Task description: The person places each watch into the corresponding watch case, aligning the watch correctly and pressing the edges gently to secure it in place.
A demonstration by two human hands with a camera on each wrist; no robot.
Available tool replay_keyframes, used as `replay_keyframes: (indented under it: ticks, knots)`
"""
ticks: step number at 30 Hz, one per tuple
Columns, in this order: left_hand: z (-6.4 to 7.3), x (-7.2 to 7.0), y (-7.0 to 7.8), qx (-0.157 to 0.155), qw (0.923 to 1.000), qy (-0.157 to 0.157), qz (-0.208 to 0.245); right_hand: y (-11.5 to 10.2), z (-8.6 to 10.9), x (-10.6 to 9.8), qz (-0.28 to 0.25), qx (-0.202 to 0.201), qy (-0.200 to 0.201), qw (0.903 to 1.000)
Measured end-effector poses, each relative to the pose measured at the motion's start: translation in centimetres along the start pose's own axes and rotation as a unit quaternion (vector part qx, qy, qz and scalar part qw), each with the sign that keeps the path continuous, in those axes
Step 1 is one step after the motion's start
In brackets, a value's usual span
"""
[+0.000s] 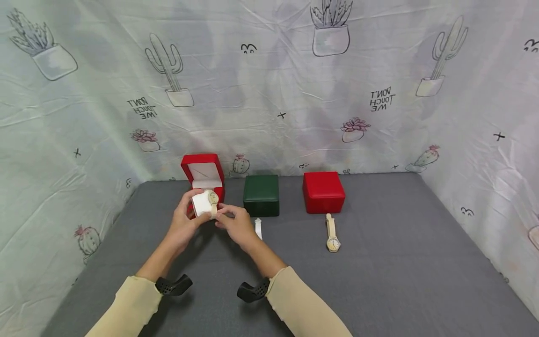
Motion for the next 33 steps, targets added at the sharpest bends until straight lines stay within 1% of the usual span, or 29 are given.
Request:
replay_keyframes:
  ticks: [1,2,6,8,10,12,15,18,20,23,26,28,31,33]
  knots:
    - [0.0,0.2,0.0,-0.001,0.9999,-0.007,0.015,0.0,0.0,0.0,-0.011,0.003,-0.007,0.9999]
    - [0.0,0.4,-0.1,-0.005,0.9994,-0.015,0.032,-0.1,0.0,-0.1,-0.010,0.002,-0.005,0.9999]
    - [0.1,0.8,-0.2,-0.017,0.9936,-0.043,0.103,-0.5,-0.2,-0.9,0.019,-0.015,0.003,0.9997]
    - [0.1,0.7,-0.2,-0.018,0.9887,-0.055,0.138,-0.6,-0.3,-1.1,0.020,-0.021,-0.017,0.9994]
    - [0.1,0.5,-0.2,-0.016,0.9836,-0.069,0.166,-0.6,-0.4,-1.0,0.014,-0.024,-0.054,0.9982]
    - [0.1,0.3,-0.2,-0.015,0.9799,-0.084,0.180,-0.6,-0.5,-0.9,0.014,-0.025,-0.086,0.9959]
    - [-0.1,-0.1,-0.3,-0.014,0.9801,-0.106,0.167,-0.6,-0.4,-0.9,0.019,-0.031,-0.115,0.9927]
    - [-0.3,-0.5,-0.4,-0.023,0.9819,-0.127,0.138,-0.7,-0.2,-1.0,0.029,-0.041,-0.130,0.9903]
    - [-0.4,-0.7,-0.5,-0.032,0.9821,-0.139,0.123,-0.8,-0.1,-1.1,0.039,-0.047,-0.132,0.9893]
    - [-0.4,-0.8,-0.1,-0.041,0.9823,-0.156,0.096,-0.9,0.0,-1.2,0.059,-0.057,-0.128,0.9883]
    - [-0.5,-0.8,0.3,-0.039,0.9824,-0.170,0.068,-1.1,0.2,-1.2,0.100,-0.076,-0.108,0.9861]
    - [-0.5,-0.8,0.5,-0.035,0.9822,-0.177,0.053,-1.2,0.3,-1.2,0.131,-0.088,-0.096,0.9828]
    - [-0.5,-0.6,0.7,-0.029,0.9808,-0.189,0.038,-1.3,0.4,-1.2,0.166,-0.101,-0.089,0.9769]
    - [-0.4,-0.3,0.7,-0.028,0.9781,-0.201,0.045,-1.3,0.4,-1.4,0.165,-0.105,-0.091,0.9765]
Point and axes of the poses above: each hand's wrist, its own z-axis away from the middle knuckle, its own x-axis out of the palm, y = z × x, the point moved 6 cm from there along -z, towards the middle knuckle, and after that the axes turned 11 degrees about x, right-handed, at the moved point
